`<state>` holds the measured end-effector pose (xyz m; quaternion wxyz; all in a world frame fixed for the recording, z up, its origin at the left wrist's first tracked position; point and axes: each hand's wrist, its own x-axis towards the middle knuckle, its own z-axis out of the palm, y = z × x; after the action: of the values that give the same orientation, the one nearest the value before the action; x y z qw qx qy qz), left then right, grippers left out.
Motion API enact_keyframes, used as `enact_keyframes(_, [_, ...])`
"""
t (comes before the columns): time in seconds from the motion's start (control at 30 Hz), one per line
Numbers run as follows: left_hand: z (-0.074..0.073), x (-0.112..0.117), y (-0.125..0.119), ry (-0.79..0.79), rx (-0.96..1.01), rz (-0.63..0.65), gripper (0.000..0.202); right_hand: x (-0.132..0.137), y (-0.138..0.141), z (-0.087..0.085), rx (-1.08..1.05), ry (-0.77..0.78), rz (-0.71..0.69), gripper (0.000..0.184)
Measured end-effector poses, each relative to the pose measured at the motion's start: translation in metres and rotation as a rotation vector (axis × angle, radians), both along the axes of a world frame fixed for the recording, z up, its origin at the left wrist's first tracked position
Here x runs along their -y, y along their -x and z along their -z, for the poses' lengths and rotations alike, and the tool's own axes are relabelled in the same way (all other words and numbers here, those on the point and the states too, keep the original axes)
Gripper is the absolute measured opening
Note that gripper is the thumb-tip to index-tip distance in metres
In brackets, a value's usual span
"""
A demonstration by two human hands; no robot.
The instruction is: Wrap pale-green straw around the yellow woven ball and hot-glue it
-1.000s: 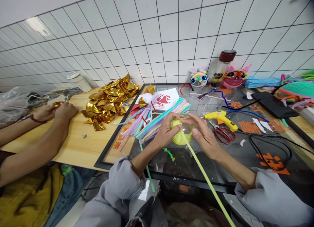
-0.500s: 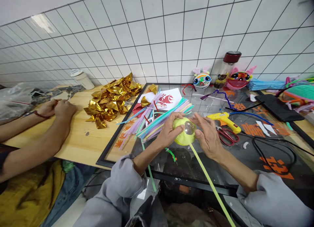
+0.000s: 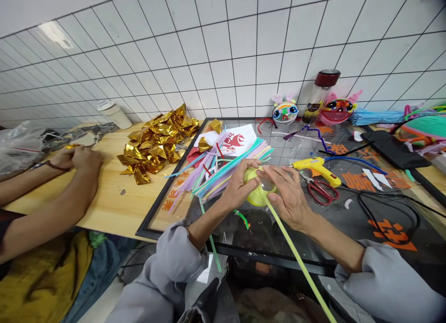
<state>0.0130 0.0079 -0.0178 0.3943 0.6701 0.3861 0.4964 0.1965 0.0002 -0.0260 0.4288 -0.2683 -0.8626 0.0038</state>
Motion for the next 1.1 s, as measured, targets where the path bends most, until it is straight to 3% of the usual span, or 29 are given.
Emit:
enact_keyframes(0.1, [0.000, 0.001, 0.000, 0.012, -0.009, 0.002, 0.022, 0.001, 0.000, 0.000, -0.017, 0.030, -0.013, 0.057])
enact_keyframes(0.2, [-0.001, 0.001, 0.000, 0.019, 0.001, 0.002, 0.022, 0.000, -0.002, 0.003, -0.096, 0.213, -0.027, 0.058])
enact_keyframes(0.3, [0.000, 0.000, 0.000, 0.026, 0.009, -0.007, 0.023, -0.004, -0.006, 0.008, -0.261, 0.396, 0.037, 0.057])
enact_keyframes(0.37, [0.000, 0.000, 0.000, 0.023, 0.014, -0.008, 0.024, -0.007, -0.009, 0.011, -0.334, 0.436, 0.105, 0.056])
enact_keyframes(0.5, [0.000, -0.001, 0.000, 0.028, -0.002, -0.007, 0.025, -0.008, -0.010, 0.013, -0.237, 0.350, 0.161, 0.054])
enact_keyframes(0.67, [0.000, 0.000, -0.001, 0.024, 0.001, -0.008, 0.023, -0.002, -0.003, 0.005, -0.118, 0.208, 0.067, 0.056])
enact_keyframes(0.8, [0.000, 0.000, -0.001, 0.010, -0.003, -0.007, 0.022, 0.002, 0.002, 0.000, -0.113, 0.191, -0.017, 0.057])
enact_keyframes(1.1, [-0.002, 0.002, -0.001, 0.016, -0.007, -0.020, 0.023, 0.002, -0.001, 0.000, -0.115, 0.113, 0.008, 0.054])
